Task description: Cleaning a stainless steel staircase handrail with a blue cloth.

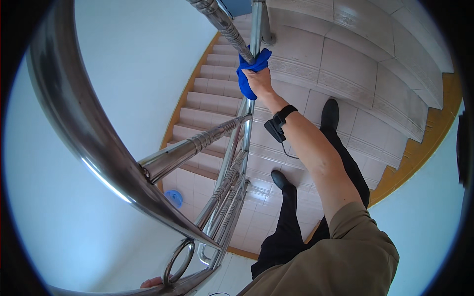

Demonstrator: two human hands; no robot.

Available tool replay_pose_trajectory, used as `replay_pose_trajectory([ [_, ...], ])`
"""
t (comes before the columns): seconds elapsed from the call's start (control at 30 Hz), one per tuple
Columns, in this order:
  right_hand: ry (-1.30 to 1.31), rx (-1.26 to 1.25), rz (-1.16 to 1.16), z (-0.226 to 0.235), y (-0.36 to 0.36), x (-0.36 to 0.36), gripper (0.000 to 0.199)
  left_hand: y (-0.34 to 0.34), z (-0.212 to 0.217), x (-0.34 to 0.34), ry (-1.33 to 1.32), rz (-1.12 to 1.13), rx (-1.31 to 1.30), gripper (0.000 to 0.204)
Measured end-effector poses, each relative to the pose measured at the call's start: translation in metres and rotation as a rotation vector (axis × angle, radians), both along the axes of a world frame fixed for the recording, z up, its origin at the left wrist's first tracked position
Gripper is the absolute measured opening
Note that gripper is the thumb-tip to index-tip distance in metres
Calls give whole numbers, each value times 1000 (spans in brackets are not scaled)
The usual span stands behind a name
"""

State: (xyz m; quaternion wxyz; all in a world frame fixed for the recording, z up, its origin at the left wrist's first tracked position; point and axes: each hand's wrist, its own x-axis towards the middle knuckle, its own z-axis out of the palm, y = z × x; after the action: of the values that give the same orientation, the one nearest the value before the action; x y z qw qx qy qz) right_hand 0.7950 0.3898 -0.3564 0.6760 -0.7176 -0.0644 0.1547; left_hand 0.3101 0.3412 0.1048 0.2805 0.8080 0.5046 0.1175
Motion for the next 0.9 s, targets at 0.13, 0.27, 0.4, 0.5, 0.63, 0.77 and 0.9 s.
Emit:
replay_pose_trajectory([
  [0.13,185,90,-50,-13,1,1,17,3,5,-4,-39,139,-149,72],
  [0.27,477,240,89,10,-5,-27,8,4,5,-21,-164,191,-182,74],
  [0.4,379,66,60,-14,-14,-45,5,5,-5,-14,-220,164,-159,74],
  [0.5,562,86,132,-21,-20,-60,11,2,-12,-9,-247,108,-102,74],
  [0.63,340,-38,202,-25,-35,-78,17,1,-15,-5,-277,55,-44,75],
  [0.77,537,-12,210,-16,-34,-80,7,62,-16,-23,-222,-552,-118,72],
  [0.9,617,146,171,4,-27,-48,9,-9,-14,7,-300,255,-26,72],
])
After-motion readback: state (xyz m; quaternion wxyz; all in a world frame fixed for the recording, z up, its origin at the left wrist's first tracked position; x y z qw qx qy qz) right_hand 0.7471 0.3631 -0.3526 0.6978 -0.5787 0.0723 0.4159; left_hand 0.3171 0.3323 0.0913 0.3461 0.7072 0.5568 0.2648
